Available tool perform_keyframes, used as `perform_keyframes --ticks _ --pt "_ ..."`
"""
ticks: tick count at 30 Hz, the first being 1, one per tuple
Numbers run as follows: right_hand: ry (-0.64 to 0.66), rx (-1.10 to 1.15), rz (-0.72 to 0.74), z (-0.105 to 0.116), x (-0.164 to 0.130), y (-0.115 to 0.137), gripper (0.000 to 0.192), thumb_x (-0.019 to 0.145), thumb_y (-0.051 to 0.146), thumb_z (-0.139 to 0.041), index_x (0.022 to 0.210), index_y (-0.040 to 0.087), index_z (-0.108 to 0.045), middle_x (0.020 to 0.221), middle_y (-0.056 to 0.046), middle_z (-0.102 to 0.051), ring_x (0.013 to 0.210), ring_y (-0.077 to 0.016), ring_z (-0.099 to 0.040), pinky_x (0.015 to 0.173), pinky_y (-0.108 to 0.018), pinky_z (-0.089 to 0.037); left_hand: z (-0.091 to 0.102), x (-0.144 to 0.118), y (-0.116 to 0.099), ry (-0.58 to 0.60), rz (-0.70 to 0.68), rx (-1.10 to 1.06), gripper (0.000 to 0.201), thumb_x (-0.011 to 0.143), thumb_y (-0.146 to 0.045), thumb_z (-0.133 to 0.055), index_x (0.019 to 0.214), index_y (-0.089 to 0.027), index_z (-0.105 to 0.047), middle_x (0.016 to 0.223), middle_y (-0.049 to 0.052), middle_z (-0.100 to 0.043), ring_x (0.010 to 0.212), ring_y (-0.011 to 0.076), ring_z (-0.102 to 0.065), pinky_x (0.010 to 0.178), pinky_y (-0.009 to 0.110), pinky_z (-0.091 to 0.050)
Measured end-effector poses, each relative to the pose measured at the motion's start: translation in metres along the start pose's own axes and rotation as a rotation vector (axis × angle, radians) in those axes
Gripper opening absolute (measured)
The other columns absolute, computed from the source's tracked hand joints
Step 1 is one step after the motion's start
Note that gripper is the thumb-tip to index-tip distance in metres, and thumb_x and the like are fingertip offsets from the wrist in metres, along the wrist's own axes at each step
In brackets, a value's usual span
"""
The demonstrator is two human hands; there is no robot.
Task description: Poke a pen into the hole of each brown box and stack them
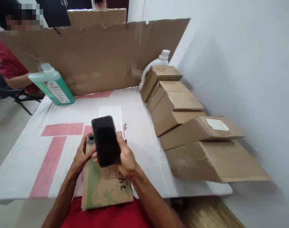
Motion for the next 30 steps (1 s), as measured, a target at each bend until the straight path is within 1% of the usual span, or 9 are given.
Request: perform_keyframes --ticks 5,7,9,14,17,20,24,27,30 --pt "-0.627 -0.384 0.41 0.116 -0.033 0.075 0.067 0.093 0.078 -0.049 0.109 0.018 -0.073 0.098 -0.011 -0.078 0.093 -0.0261 -0.073 0.089 -0.042 -0.059 -0.001 -0.001 0.002 0.045 0.075 -0.07 0.087 0.082 -0.056 -0.077 0.155 -0.025 -0.041 0.154 0.014 -0.054 0.139 0.0354 -0.057 0.112 0.047 -0.051" --pt "-0.87 -0.718 0.45 0.156 -0.05 0.085 0.065 0.089 0.081 -0.048 0.092 0.019 -0.07 0.083 -0.007 -0.072 0.087 -0.0248 -0.067 0.082 -0.038 -0.056 -0.001 -0.001 0.002 0.052 0.08 -0.08 0.087 0.082 -0.056 -0.077 0.156 -0.026 -0.041 0.154 0.014 -0.054 0.138 0.0352 -0.058 0.111 0.047 -0.052" --pt "-0.972 -0.948 0.411 0.181 -0.057 0.078 0.065 0.085 0.084 -0.044 0.074 0.022 -0.059 0.069 -0.003 -0.061 0.074 -0.0219 -0.058 0.072 -0.035 -0.05 -0.002 -0.001 0.003 0.055 0.077 -0.08 0.087 0.083 -0.055 -0.077 0.156 -0.027 -0.041 0.154 0.013 -0.054 0.138 0.0351 -0.058 0.113 0.048 -0.05" --pt "-0.965 -1.104 0.359 0.197 -0.058 0.045 0.059 0.083 0.081 -0.044 0.061 0.026 -0.043 0.056 0.002 -0.043 0.06 -0.0182 -0.041 0.059 -0.032 -0.033 -0.003 -0.004 0.001 0.021 0.032 -0.059 0.091 0.081 -0.057 -0.078 0.158 -0.026 -0.04 0.161 0.015 -0.047 0.147 0.037 -0.049 0.12 0.05 -0.043" --pt "-0.98 -1.283 0.318 0.201 -0.06 0.035 0.055 0.088 0.074 -0.039 0.072 0.025 -0.056 0.064 -0.004 -0.058 0.065 -0.0246 -0.054 0.064 -0.036 -0.039 -0.004 -0.011 0.002 -0.022 -0.013 -0.133 0.094 0.085 -0.061 -0.072 0.163 -0.027 -0.033 0.169 0.015 -0.038 0.154 0.037 -0.04 0.123 0.051 -0.039" --pt "-1.047 -1.448 0.263 0.214 -0.064 0.031 0.06 0.091 0.068 -0.036 0.097 0.02 -0.07 0.089 -0.017 -0.073 0.083 -0.0337 -0.066 0.076 -0.042 -0.046 0.004 -0.022 0.013 -0.139 -0.033 -0.125 0.075 0.097 -0.063 -0.054 0.161 -0.026 -0.037 0.169 0.014 -0.037 0.158 0.0331 -0.034 0.126 0.05 -0.035" --pt "-1.057 -1.589 0.256 0.225 -0.068 0.027 0.068 0.093 0.063 -0.031 0.111 0.013 -0.074 0.104 -0.022 -0.073 0.093 -0.0375 -0.069 0.081 -0.046 -0.052 0.024 -0.051 0.04 -0.301 -0.005 -0.043 0.064 0.102 -0.059 -0.049 0.156 -0.026 -0.043 0.16 0.016 -0.049 0.148 0.0321 -0.049 0.123 0.054 -0.039" --pt "-1.047 -1.645 0.357 0.222 -0.084 0.018 0.07 0.095 0.063 -0.033 0.117 0.01 -0.073 0.111 -0.024 -0.07 0.098 -0.0384 -0.07 0.083 -0.049 -0.057 0.03 -0.081 0.06 -0.278 0.011 -0.016 0.067 0.101 -0.058 -0.054 0.158 -0.026 -0.04 0.157 0.018 -0.051 0.143 0.0336 -0.053 0.12 0.056 -0.042" --pt "-0.767 -1.626 0.452 0.203 -0.101 -0.014 0.064 0.094 0.06 -0.047 0.132 0.013 -0.068 0.127 -0.023 -0.067 0.112 -0.0378 -0.07 0.091 -0.048 -0.06 0.016 -0.109 0.076 -0.14 0.086 -0.03 0.064 0.102 -0.056 -0.052 0.158 -0.027 -0.043 0.16 0.016 -0.05 0.145 0.0335 -0.052 0.122 0.054 -0.042"
Point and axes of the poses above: each hand's wrist, its own x-axis towards the middle knuckle, its own z-axis out of the back of the hand, y = z × x, the point moved 8 cm from there along x, towards the middle knuckle
